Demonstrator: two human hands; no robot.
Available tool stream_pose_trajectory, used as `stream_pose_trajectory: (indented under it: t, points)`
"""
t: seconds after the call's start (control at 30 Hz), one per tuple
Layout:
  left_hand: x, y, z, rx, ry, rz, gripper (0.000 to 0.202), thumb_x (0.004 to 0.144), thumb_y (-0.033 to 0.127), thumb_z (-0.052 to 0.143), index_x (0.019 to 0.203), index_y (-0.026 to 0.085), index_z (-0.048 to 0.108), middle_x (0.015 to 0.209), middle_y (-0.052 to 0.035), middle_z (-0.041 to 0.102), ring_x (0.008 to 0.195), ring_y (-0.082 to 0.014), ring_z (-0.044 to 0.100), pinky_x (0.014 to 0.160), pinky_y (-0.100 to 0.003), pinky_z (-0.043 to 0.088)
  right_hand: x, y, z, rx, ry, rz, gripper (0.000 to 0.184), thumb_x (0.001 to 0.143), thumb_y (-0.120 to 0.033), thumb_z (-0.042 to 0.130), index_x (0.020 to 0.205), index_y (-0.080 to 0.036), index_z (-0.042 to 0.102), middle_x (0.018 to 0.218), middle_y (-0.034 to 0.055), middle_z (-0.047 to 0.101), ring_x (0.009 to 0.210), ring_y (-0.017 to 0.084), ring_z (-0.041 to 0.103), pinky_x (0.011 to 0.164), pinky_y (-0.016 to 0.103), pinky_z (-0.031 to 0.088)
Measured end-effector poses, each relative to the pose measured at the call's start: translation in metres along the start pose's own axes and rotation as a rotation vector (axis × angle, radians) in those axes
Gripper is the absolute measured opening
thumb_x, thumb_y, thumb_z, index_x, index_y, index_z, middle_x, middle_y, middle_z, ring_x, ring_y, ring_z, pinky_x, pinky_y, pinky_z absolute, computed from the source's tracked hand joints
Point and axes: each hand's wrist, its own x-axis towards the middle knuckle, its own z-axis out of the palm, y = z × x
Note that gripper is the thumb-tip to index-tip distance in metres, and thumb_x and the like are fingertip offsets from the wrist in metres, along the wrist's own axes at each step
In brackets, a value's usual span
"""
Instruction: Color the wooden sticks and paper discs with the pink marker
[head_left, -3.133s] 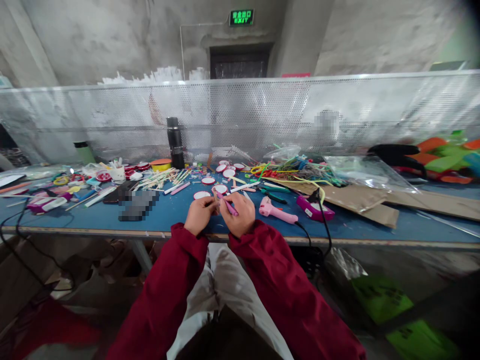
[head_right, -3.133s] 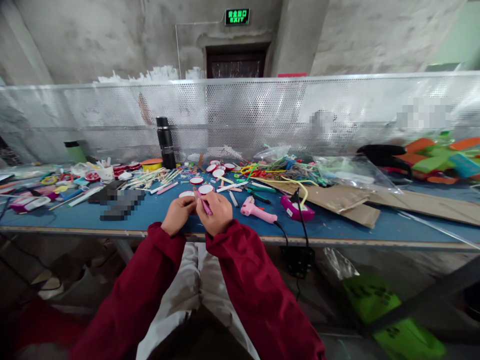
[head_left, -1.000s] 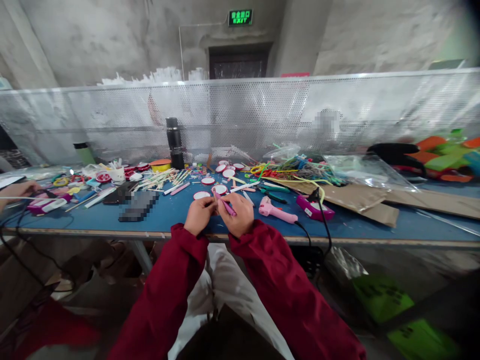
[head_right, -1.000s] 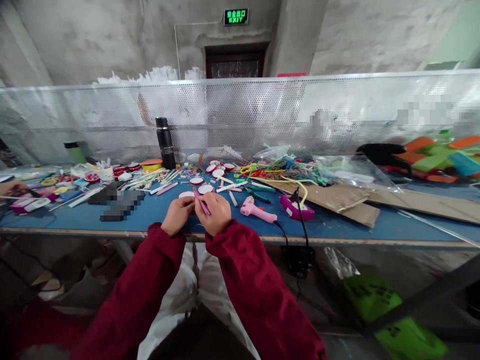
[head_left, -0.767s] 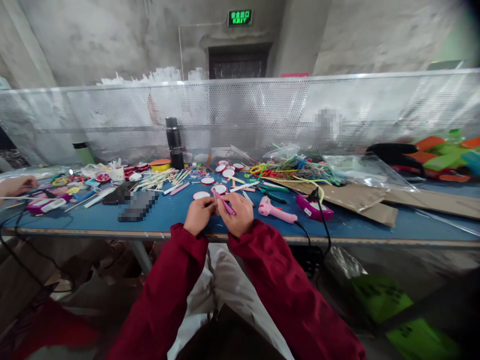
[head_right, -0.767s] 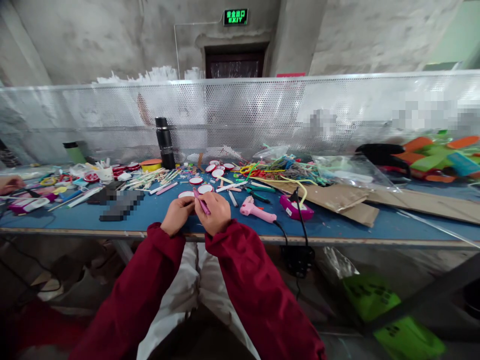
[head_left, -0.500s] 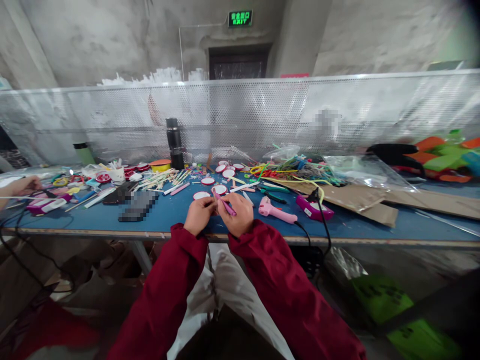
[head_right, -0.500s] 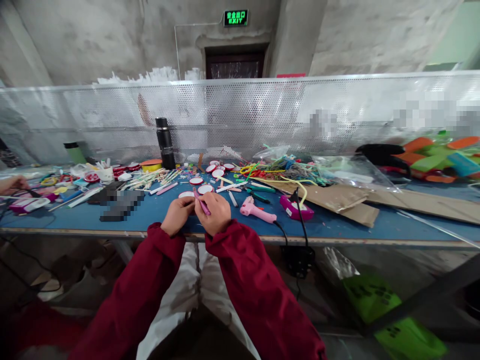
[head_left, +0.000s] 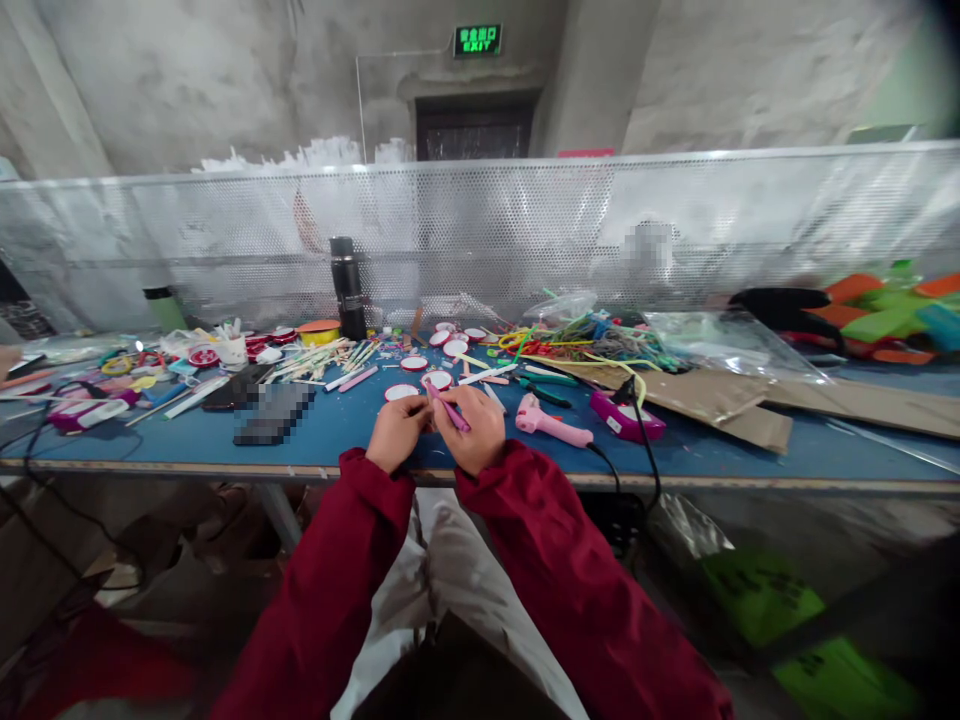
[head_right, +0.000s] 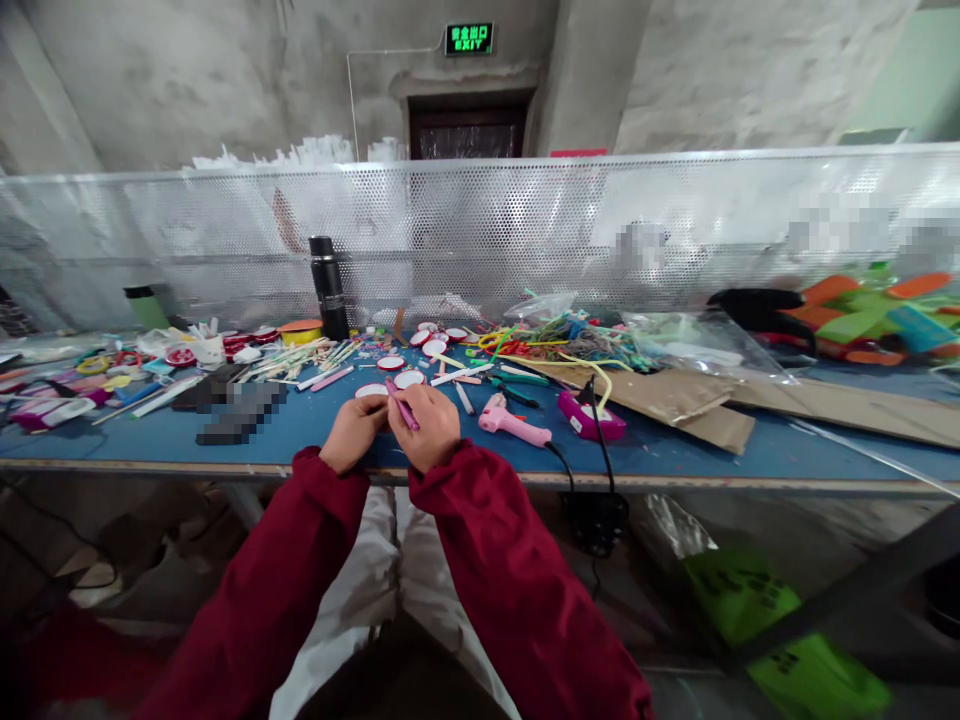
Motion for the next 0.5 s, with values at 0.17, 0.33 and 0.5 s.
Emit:
stream_pose_trajectory:
  t: [0.17, 0.33, 0.5]
  points:
    - [0.0002, -0.0016, -0.0006, 0.037, 0.012, 0.004, 0.021, 0.081, 0.033, 0.062, 0.070, 0.017, 0.071, 0.063, -0.0013, 0.063, 0.063, -0.0148, 0.054, 0.061, -0.025, 0.043, 0.0005, -0.0001, -0.0007, 0.005, 0.022, -0.006, 0.008, 0.093, -0.026, 0.057, 0.086, -0.024, 0.060, 0.079, 0.0042, 0.068, 0.076, 0.020, 0.065, 0.071, 0.031, 0.049]
    - [0.0014, -0.0053, 0.0002, 0.044, -0.011, 0.007, 0.024, 0.083, 0.035, 0.060, 0.071, 0.017, 0.070, 0.064, -0.0012, 0.064, 0.062, -0.0142, 0.055, 0.063, -0.025, 0.045, 0.0020, -0.0018, -0.0023, 0.007, 0.043, 0.001, 0.009, 0.094, -0.026, 0.057, 0.086, -0.024, 0.060, 0.079, 0.0038, 0.069, 0.076, 0.019, 0.065, 0.072, 0.031, 0.050]
    - [0.0018, -0.0070, -0.0006, 0.054, -0.020, -0.002, 0.026, 0.084, 0.037, 0.059, 0.071, 0.016, 0.068, 0.067, -0.0012, 0.064, 0.063, -0.0137, 0.055, 0.063, -0.024, 0.044, 0.0026, -0.0025, -0.0030, 0.003, 0.053, 0.001, 0.011, 0.094, -0.026, 0.057, 0.084, -0.023, 0.059, 0.076, 0.0039, 0.068, 0.074, 0.019, 0.064, 0.070, 0.030, 0.049]
